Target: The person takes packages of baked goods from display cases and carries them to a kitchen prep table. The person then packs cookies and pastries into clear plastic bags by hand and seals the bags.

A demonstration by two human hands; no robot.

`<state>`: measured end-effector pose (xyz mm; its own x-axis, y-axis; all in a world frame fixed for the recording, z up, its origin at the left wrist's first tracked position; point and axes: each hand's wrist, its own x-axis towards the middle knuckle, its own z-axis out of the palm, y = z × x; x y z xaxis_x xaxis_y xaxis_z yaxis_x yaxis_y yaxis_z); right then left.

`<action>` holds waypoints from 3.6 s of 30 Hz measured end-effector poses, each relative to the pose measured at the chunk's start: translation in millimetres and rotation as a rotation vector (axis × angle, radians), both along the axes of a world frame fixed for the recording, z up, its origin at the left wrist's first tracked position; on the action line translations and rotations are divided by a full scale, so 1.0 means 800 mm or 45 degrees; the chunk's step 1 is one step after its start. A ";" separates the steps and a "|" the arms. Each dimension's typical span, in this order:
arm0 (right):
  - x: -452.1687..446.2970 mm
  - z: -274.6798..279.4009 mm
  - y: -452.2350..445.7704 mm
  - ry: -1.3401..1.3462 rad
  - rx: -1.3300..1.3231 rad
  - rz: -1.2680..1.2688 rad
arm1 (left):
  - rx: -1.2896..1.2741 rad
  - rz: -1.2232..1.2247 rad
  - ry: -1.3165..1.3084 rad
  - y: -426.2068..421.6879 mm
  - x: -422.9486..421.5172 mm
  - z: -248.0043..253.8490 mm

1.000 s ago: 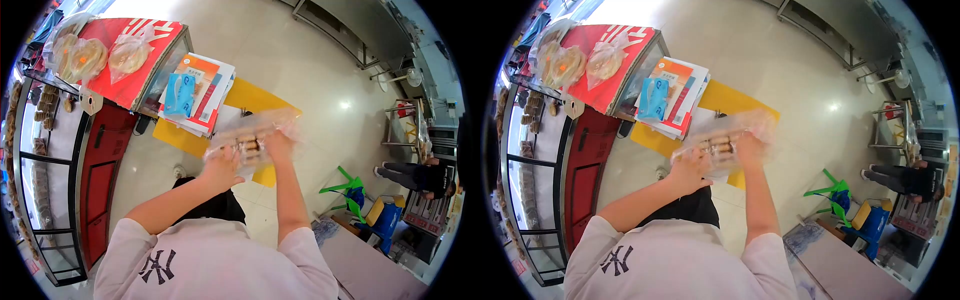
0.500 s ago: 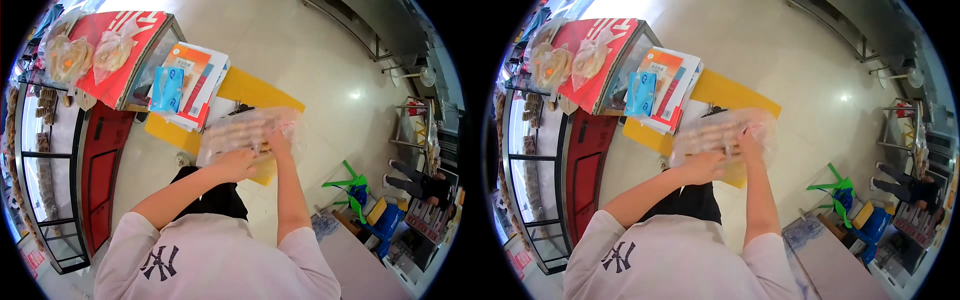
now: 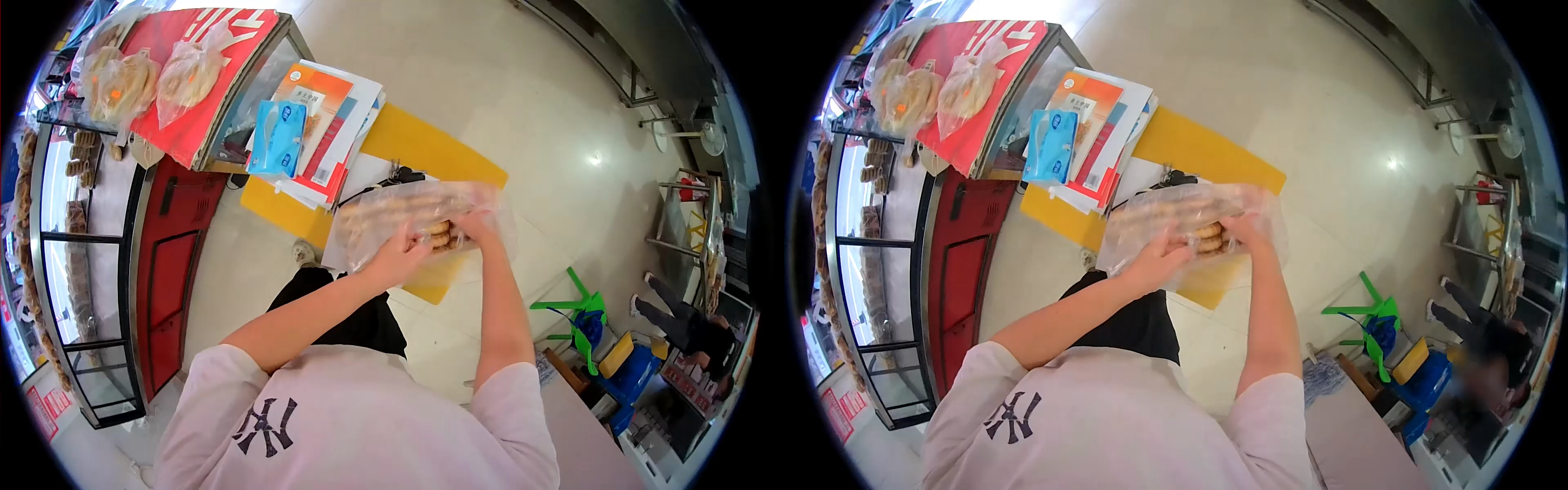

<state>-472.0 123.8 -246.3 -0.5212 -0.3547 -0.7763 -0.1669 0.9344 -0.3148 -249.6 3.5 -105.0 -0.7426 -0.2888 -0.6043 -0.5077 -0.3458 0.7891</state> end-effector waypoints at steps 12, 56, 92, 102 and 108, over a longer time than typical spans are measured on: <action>0.104 0.250 -0.026 -0.457 -0.658 -0.211 | 0.829 0.551 0.065 -0.017 -0.012 0.034; 0.509 0.446 -0.381 0.137 -1.493 0.506 | 1.147 1.338 1.069 -0.215 0.788 0.065; 1.295 0.124 -1.564 0.520 -1.617 0.952 | 0.457 3.449 1.756 -0.396 0.887 0.002; 1.297 0.075 -1.591 0.230 -1.717 1.085 | 0.536 3.489 1.701 -0.393 0.915 -0.010; 1.277 0.083 -1.593 0.191 -1.812 1.124 | 0.624 3.438 1.304 -0.349 0.883 -0.031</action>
